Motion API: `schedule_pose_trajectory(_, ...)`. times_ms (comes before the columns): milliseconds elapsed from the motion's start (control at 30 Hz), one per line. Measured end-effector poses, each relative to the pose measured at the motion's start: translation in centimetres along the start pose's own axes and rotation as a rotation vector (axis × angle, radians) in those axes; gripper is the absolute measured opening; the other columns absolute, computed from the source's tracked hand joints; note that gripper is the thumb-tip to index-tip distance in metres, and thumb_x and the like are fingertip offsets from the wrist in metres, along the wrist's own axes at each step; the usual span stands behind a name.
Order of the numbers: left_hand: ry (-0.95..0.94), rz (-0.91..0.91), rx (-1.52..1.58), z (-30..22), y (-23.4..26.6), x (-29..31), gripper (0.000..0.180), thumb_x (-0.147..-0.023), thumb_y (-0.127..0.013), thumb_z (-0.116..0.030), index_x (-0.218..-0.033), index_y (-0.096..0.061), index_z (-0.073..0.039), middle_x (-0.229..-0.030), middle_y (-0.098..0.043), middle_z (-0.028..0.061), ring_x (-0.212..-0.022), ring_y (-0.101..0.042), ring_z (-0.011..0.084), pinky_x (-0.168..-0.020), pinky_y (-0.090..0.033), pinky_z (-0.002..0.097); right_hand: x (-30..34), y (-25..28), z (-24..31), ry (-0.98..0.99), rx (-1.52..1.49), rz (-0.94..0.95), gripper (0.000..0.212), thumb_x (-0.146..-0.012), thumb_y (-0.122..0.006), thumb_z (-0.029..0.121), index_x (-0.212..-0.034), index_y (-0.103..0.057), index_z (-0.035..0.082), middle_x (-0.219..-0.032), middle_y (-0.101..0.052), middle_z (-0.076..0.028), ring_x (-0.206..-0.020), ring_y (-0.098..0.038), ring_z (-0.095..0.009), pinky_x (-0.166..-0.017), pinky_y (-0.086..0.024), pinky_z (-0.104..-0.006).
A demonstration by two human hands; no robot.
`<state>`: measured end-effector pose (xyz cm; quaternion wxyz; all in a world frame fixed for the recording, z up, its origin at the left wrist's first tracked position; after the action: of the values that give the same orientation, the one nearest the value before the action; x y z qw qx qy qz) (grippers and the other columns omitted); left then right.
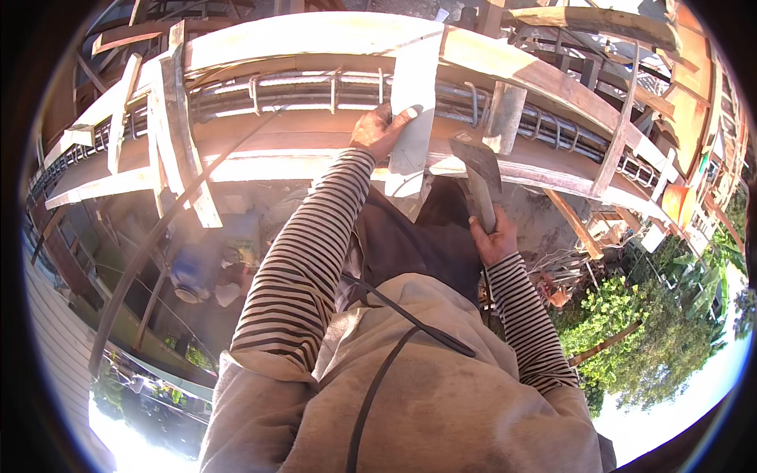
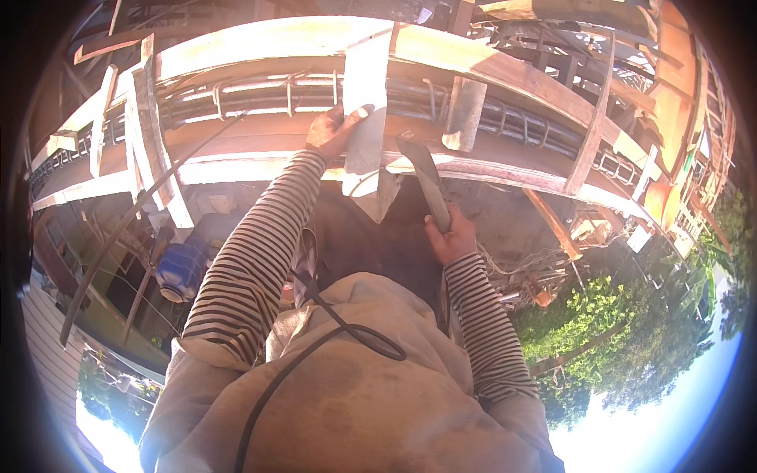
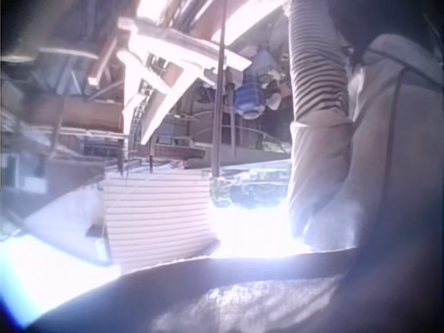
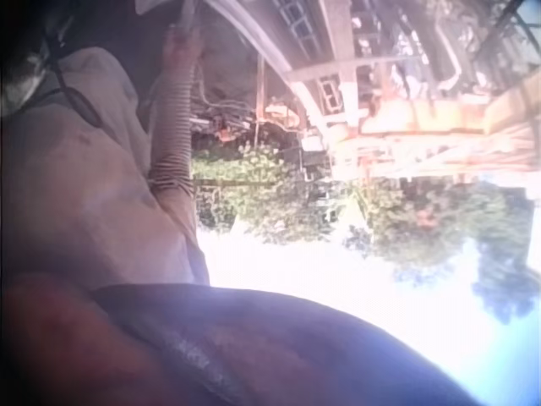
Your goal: The person secures wooden boards around a curved rebar structure using a hammer and nails, moving along the scaffold to align and fasten various pieces.
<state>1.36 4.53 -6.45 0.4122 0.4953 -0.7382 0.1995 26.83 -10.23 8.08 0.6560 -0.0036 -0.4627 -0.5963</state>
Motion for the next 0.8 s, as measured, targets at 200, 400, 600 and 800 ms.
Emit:
schedule_pose_trajectory(200,-0.043,0.019,0.031,-0.2,-1.0,0.3,0.074,-0.088,-0.062,-0.070,-0.129,-0.064,-0.008,-0.109,-0.074,0.0162,-0.102,-0.071,0.0257,-0.092,-0.055,0.0389,1.8,0.3,2.8,0.146,0.016,0.090,0.025,-0.087,-0.072,0.017,-0.106,-0.063,0.003,-0.084,-0.070,-0.017,-0.080,-0.073,-0.029,-0.071,-0.055,-0.0360)
schedule_pose_trajectory(400,-0.054,0.018,-0.030,-0.8,-0.3,0.6,0.078,-0.087,-0.057,-0.075,-0.132,-0.063,-0.012,-0.110,-0.074,0.0150,-0.102,-0.072,0.0272,-0.092,-0.055,0.0399,0.8,-2.4,-2.1,-0.050,0.238,0.227,0.027,-0.084,-0.072,0.012,-0.108,-0.061,0.005,-0.086,-0.070,-0.016,-0.081,-0.071,-0.031,-0.072,-0.056,-0.0374)
schedule_pose_trajectory(600,-0.068,0.040,0.000,-0.4,-0.7,0.3,0.077,-0.087,-0.054,-0.076,-0.134,-0.063,-0.016,-0.107,-0.075,0.0131,-0.100,-0.072,0.0272,-0.092,-0.055,0.0402,2.3,0.2,3.6,0.250,0.118,0.079,0.023,-0.088,-0.067,0.012,-0.108,-0.062,0.004,-0.079,-0.068,-0.014,-0.071,-0.069,-0.024,-0.067,-0.054,-0.0352)
schedule_pose_trajectory(800,-0.059,0.038,0.000,-0.7,-0.5,0.6,0.077,-0.086,-0.055,-0.078,-0.134,-0.063,-0.017,-0.108,-0.075,0.0138,-0.103,-0.072,0.0279,-0.093,-0.054,0.0405,1.3,-1.5,-3.7,-0.128,0.342,0.240,0.030,-0.083,-0.075,0.015,-0.108,-0.062,0.007,-0.088,-0.070,-0.017,-0.085,-0.071,-0.037,-0.074,-0.056,-0.0408)
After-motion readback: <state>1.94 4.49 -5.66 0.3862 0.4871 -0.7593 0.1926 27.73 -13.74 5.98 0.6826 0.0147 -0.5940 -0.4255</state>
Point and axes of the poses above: each hand's wrist, its own x-axis away from the middle knuckle, its own y-axis out of the back of the hand, z = x × y, the point moved 8 cm from there along -x, towards the middle knuckle
